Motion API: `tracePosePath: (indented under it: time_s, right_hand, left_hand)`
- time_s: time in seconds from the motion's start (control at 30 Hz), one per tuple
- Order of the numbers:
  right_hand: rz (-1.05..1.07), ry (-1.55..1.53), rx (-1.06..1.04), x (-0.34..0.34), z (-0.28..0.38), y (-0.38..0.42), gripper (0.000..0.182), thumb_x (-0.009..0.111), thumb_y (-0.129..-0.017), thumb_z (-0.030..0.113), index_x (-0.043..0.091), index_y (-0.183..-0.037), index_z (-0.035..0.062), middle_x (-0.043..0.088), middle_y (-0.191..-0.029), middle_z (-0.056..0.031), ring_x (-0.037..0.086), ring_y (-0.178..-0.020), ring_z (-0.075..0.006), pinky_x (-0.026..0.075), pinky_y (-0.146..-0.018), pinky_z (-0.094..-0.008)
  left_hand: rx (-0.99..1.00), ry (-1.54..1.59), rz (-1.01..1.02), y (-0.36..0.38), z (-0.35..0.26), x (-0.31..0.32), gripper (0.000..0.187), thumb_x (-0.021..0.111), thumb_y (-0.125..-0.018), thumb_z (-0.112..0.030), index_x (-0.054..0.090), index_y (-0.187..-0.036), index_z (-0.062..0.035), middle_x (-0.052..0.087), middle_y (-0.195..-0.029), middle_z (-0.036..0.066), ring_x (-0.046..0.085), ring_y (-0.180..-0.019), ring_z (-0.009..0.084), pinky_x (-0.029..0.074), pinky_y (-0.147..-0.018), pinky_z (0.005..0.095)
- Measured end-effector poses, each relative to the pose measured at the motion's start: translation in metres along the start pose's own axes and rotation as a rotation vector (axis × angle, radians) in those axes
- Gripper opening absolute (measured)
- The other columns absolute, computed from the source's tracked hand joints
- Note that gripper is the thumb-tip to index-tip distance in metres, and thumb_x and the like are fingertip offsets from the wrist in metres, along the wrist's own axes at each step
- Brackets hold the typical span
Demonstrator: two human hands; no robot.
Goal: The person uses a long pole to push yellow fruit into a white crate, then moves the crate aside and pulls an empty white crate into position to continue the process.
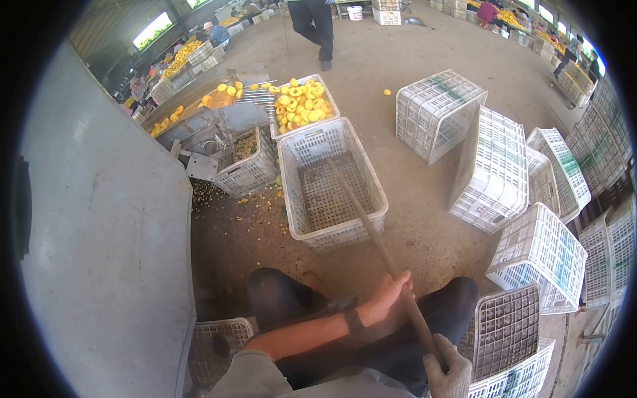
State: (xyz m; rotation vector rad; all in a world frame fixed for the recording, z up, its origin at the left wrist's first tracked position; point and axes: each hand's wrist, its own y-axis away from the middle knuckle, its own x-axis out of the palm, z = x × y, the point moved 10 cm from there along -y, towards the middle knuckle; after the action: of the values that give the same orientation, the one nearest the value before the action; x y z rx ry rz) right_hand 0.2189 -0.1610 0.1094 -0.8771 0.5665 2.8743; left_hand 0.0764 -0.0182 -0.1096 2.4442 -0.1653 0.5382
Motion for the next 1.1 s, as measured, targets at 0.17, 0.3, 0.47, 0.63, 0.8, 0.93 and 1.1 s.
tracePosePath:
  time_s: [0.17, 0.3, 0.47, 0.63, 0.8, 0.93, 1.1]
  right_hand:
    - [0.02, 0.03, 0.023, -0.001, 0.0, 0.0, 0.043, 0.067, -0.093, 0.017, 0.064, -0.134, 0.0036, 0.07, -0.089, -0.0109, 0.06, -0.07, -0.0145, 0.051, -0.067, -0.0312]
    - [0.004, 0.038, -0.046, -0.002, 0.01, 0.0, 0.043, 0.066, -0.093, 0.016, 0.063, -0.134, 0.0015, 0.073, -0.106, -0.0183, 0.069, -0.091, -0.0218, 0.053, -0.083, -0.034]
    - [0.064, 0.033, 0.061, 0.0, 0.011, -0.001, 0.043, 0.065, -0.093, 0.016, 0.063, -0.133, 0.0001, 0.072, -0.115, -0.022, 0.069, -0.104, -0.0256, 0.051, -0.093, -0.0356]
    - [0.029, 0.007, 0.023, -0.001, 0.01, 0.0, 0.043, 0.065, -0.094, 0.015, 0.063, -0.133, 0.0005, 0.073, -0.11, -0.0189, 0.068, -0.093, -0.0217, 0.053, -0.085, -0.0338]
    - [0.033, 0.012, 0.046, 0.001, 0.004, 0.0, 0.042, 0.065, -0.094, 0.016, 0.063, -0.133, 0.0013, 0.074, -0.103, -0.0147, 0.064, -0.08, -0.0164, 0.053, -0.075, -0.0314]
    - [0.013, -0.007, 0.011, 0.0, 0.011, 0.0, 0.042, 0.065, -0.094, 0.016, 0.063, -0.134, 0.0016, 0.074, -0.105, -0.0155, 0.065, -0.082, -0.0171, 0.053, -0.077, -0.0318]
    - [0.021, 0.007, 0.013, -0.001, 0.012, 0.0, 0.042, 0.065, -0.094, 0.016, 0.063, -0.134, 0.0014, 0.073, -0.113, -0.0187, 0.068, -0.097, -0.0209, 0.053, -0.087, -0.0333]
  left_hand:
    - [-0.009, 0.029, 0.003, -0.001, 0.003, 0.001, 0.033, 0.057, -0.102, -0.032, 0.059, -0.082, -0.0066, 0.063, -0.076, 0.005, 0.066, -0.067, 0.018, 0.049, -0.062, 0.0322]
    - [-0.002, 0.017, 0.015, -0.002, 0.003, 0.001, 0.032, 0.057, -0.102, -0.032, 0.059, -0.083, -0.0065, 0.063, -0.077, 0.005, 0.065, -0.066, 0.0182, 0.049, -0.062, 0.033]
    - [-0.005, 0.01, -0.001, 0.002, -0.003, 0.001, 0.032, 0.057, -0.103, -0.031, 0.058, -0.083, -0.0063, 0.063, -0.076, 0.005, 0.065, -0.066, 0.0186, 0.051, -0.063, 0.0344]
    - [-0.011, 0.054, 0.006, 0.001, 0.0, 0.002, 0.033, 0.057, -0.103, -0.031, 0.059, -0.082, -0.0054, 0.062, -0.076, 0.005, 0.064, -0.066, 0.019, 0.052, -0.062, 0.0355]
    - [-0.02, 0.051, 0.005, 0.001, -0.001, 0.001, 0.033, 0.057, -0.103, -0.03, 0.059, -0.082, -0.0045, 0.062, -0.076, 0.007, 0.064, -0.066, 0.0194, 0.053, -0.062, 0.036]
    - [-0.011, 0.054, -0.003, 0.003, -0.004, 0.002, 0.034, 0.057, -0.103, -0.031, 0.06, -0.081, -0.0046, 0.061, -0.075, 0.007, 0.065, -0.066, 0.0194, 0.053, -0.062, 0.0361]
    - [0.006, 0.03, 0.024, 0.0, -0.001, 0.003, 0.035, 0.057, -0.103, -0.031, 0.06, -0.08, -0.005, 0.061, -0.074, 0.006, 0.065, -0.066, 0.0192, 0.053, -0.062, 0.0357]
